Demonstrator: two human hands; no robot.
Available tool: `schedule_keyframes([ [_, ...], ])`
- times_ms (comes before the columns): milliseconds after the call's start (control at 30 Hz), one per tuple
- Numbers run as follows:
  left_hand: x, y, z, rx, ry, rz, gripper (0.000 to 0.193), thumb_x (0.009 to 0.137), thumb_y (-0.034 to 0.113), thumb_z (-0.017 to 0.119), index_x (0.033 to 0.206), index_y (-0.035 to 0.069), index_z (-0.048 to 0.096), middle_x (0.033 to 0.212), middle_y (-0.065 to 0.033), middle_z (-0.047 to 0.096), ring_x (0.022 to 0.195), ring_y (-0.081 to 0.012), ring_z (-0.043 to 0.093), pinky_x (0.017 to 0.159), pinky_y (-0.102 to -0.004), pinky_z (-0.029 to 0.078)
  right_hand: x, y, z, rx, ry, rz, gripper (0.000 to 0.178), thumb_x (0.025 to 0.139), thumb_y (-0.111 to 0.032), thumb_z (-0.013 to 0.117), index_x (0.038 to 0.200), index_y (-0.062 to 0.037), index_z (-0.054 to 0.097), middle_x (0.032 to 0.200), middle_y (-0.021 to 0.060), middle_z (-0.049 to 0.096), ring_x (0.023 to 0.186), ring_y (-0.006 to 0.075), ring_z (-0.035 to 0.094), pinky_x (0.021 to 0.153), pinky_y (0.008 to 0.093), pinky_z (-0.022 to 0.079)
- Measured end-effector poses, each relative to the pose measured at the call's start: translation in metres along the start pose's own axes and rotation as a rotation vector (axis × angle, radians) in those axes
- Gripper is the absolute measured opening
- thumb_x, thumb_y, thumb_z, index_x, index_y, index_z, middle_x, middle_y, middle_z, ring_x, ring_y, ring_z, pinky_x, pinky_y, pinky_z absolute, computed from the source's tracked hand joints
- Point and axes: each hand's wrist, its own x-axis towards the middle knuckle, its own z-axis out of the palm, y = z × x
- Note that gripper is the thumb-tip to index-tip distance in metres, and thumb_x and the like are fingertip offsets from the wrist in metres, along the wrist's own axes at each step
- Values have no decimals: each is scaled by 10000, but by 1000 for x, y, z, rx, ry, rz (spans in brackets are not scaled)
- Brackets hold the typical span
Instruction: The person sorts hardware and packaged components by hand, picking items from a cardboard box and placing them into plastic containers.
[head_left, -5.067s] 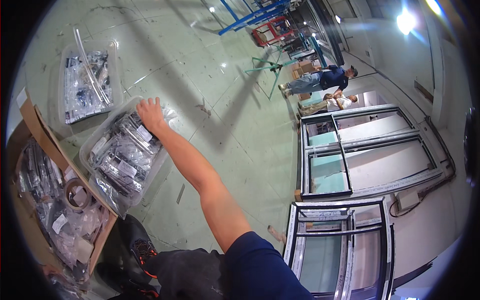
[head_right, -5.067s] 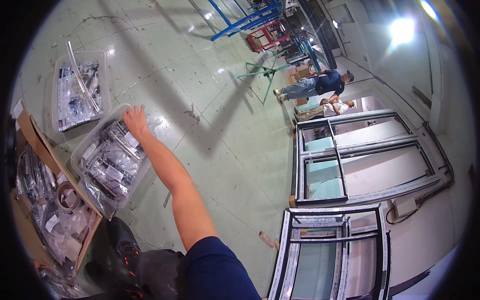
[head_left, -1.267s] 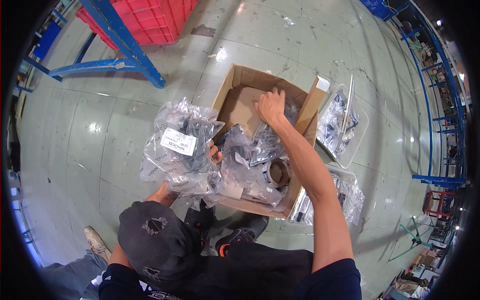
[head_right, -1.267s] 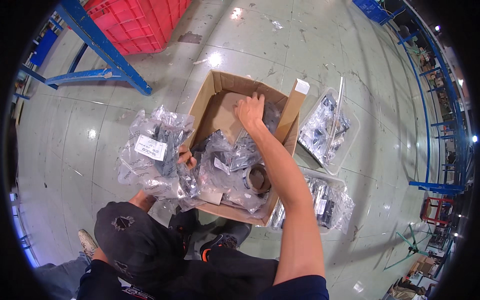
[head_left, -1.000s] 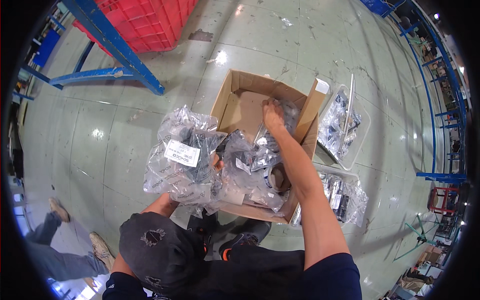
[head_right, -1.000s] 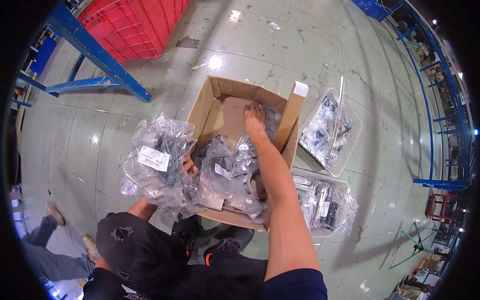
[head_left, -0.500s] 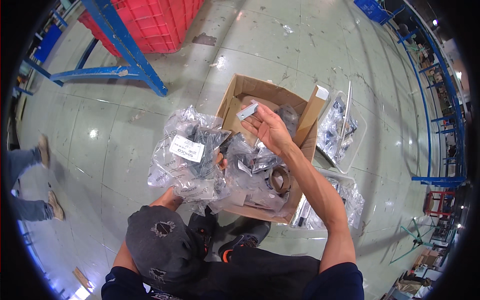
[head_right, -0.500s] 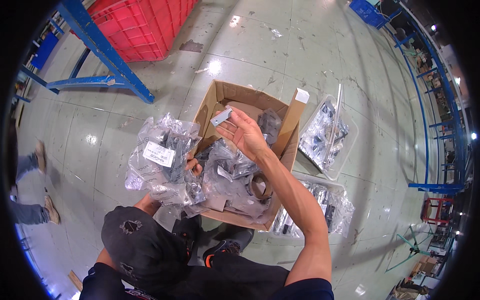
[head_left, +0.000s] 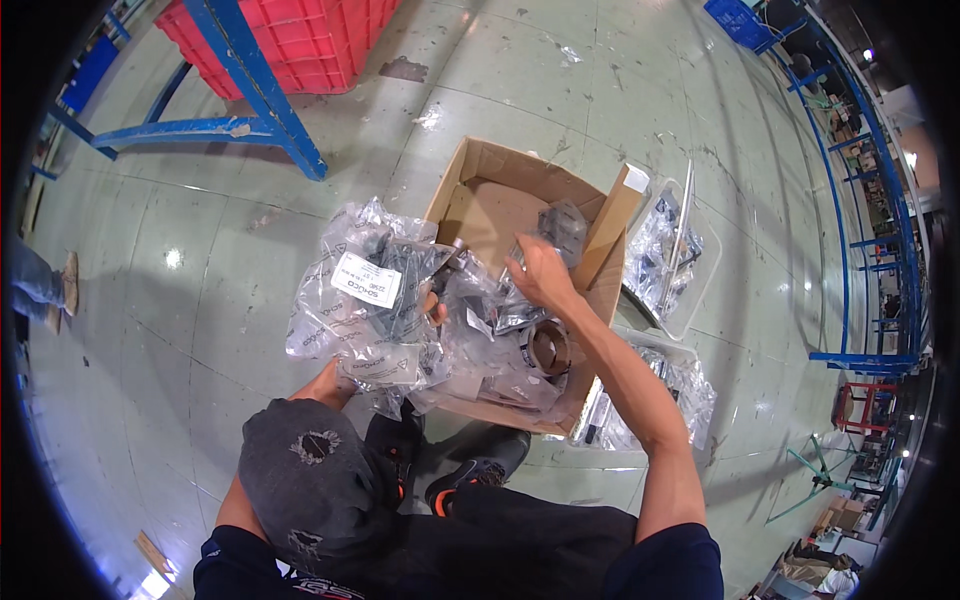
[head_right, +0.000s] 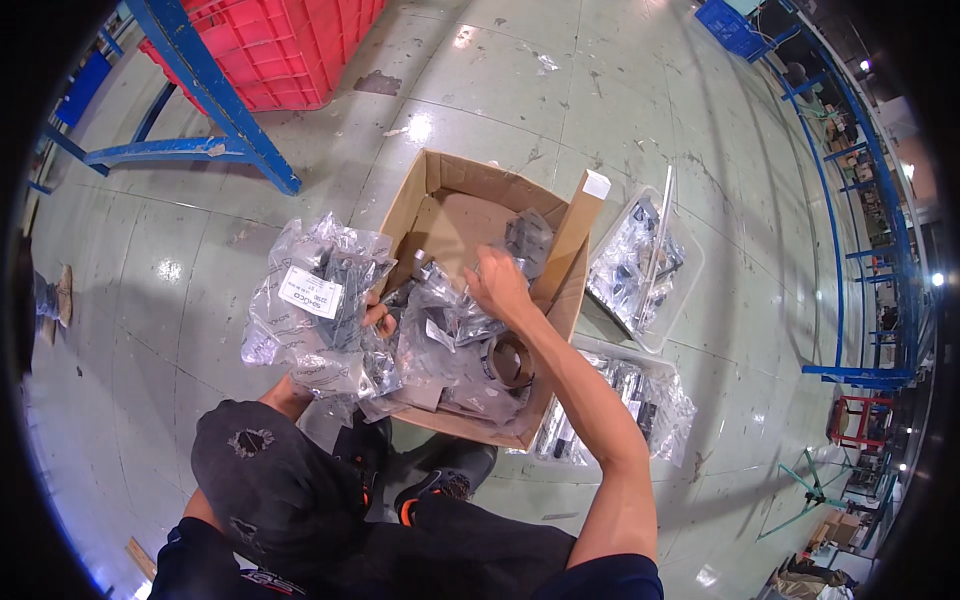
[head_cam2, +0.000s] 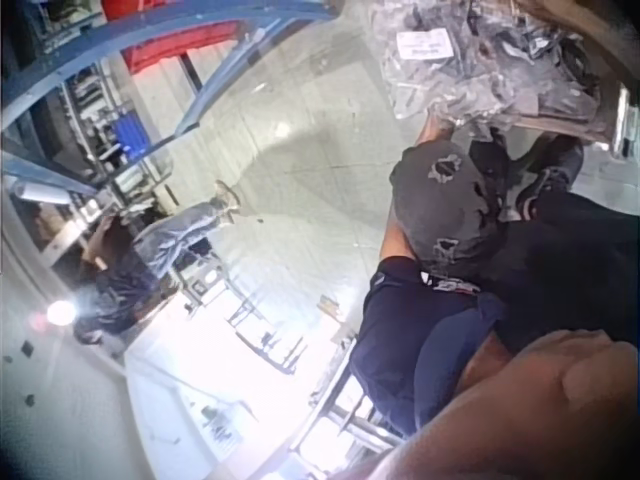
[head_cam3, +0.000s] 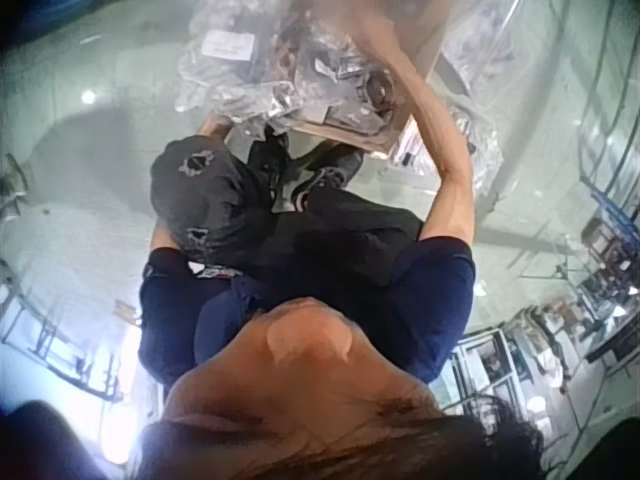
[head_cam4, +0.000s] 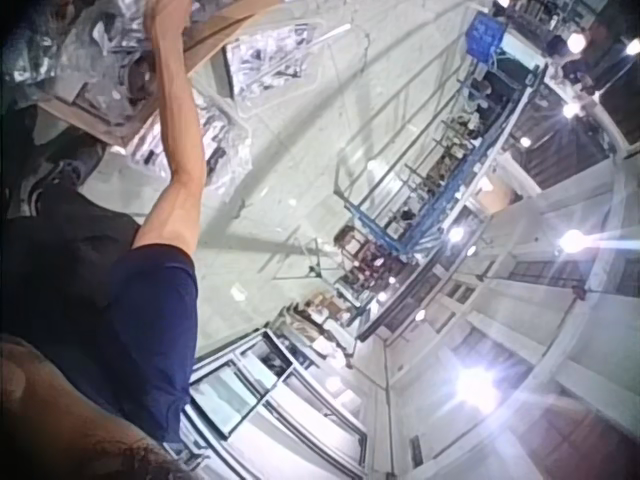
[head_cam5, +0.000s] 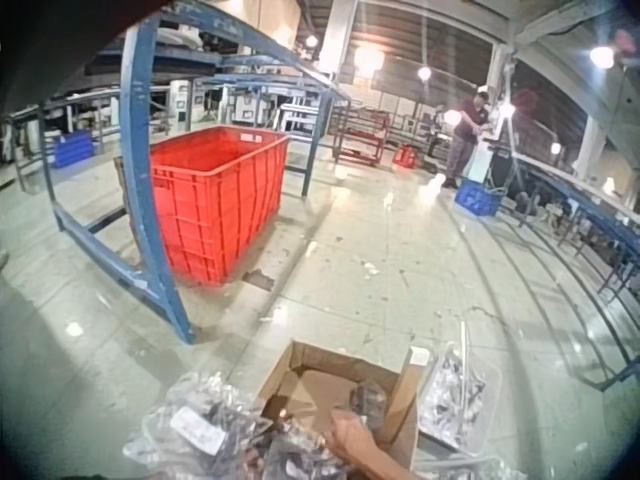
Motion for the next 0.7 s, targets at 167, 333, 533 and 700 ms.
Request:
schedule_keyframes([
  [167,4,-4,12,41,-66,62,595,844,534,600,1120,14,508,1005,-15,470,855,-133,447,1047,-346,333,5,47,10,-646,123,5,381,834,-110,561,1203,-11,548,1401,303,344,1033,460,587,850,483,495],
  [333,40,-33,-90,-645,-771,100,547,853,511,594,1115,36,525,978,-17,493,869,-133,460,1021,-338,346,35,44,3,-488,-132,79,272,858,-145,547,1047,26,642,1142,319,569,868,411,658,709,450,546],
  [533,41,-41,-84,-643,-704,68,533,857,499,593,1114,37,524,968,-19,495,873,-133,464,1015,-339,348,30,29,-57,-40,212,62,391,888,-301,565,780,59,671,734,300,614,739,427,636,687,431,520],
  [700,34,-29,-63,-615,-639,49,519,860,487,592,1113,39,523,958,-21,497,878,-132,469,1010,-340,350,19,17,-76,1181,190,359,389,957,-346,514,961,9,672,846,102,689,740,176,627,701,304,495],
])
